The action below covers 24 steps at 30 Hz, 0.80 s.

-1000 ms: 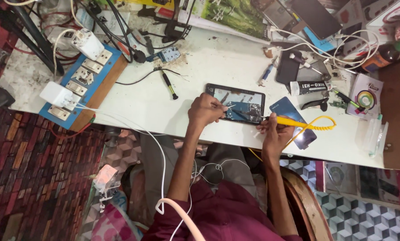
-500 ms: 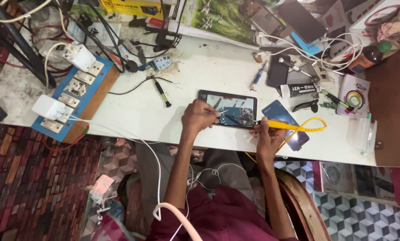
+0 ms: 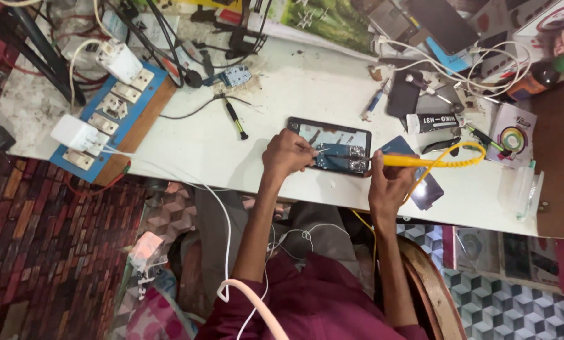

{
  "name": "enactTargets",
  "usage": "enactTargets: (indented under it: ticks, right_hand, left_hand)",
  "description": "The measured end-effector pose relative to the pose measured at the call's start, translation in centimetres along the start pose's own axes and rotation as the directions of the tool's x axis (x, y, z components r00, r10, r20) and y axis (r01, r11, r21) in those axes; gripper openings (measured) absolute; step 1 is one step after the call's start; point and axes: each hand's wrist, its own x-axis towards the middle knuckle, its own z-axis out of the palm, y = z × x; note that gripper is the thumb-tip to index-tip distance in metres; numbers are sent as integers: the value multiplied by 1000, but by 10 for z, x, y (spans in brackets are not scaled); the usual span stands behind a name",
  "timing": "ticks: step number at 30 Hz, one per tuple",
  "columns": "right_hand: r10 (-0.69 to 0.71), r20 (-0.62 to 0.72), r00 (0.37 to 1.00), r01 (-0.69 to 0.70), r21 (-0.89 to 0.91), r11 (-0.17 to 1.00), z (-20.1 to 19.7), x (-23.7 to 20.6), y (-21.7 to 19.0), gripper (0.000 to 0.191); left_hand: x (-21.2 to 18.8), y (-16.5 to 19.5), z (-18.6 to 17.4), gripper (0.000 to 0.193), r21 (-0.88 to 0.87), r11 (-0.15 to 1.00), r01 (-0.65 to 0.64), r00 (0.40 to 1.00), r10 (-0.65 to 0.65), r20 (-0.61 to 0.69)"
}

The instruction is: The person uses a soldering iron and a probe to work on a small circuit board placed on a tablet. They repeatedly touch the board with the soldering iron while holding the probe in the other hand, focusing on specific points on the board.

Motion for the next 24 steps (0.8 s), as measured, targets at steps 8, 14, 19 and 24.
enactTargets:
  ticks: [8,14,19,24]
  right_hand:
    - [123,-93,988,-90,295,951,13,3,22,23]
    - [219,-135,966,-116,531,839,16,-10,47,25]
    - [199,-85,976,-128,517,847,18,-11,54,24]
    - [186,-86,979,-116,511,852,19,-10,55,24]
  left_hand:
    - [-1,2,1,18,19,999,26,1000,-26,-16]
    - [0,-2,-1,19,-8,1000,-11,1000,11,3]
    - [4,-3,0,18,-8,1000,5,1000,-5,9]
    - [2,-3,-1,18,-59,998,1,1000,1,25]
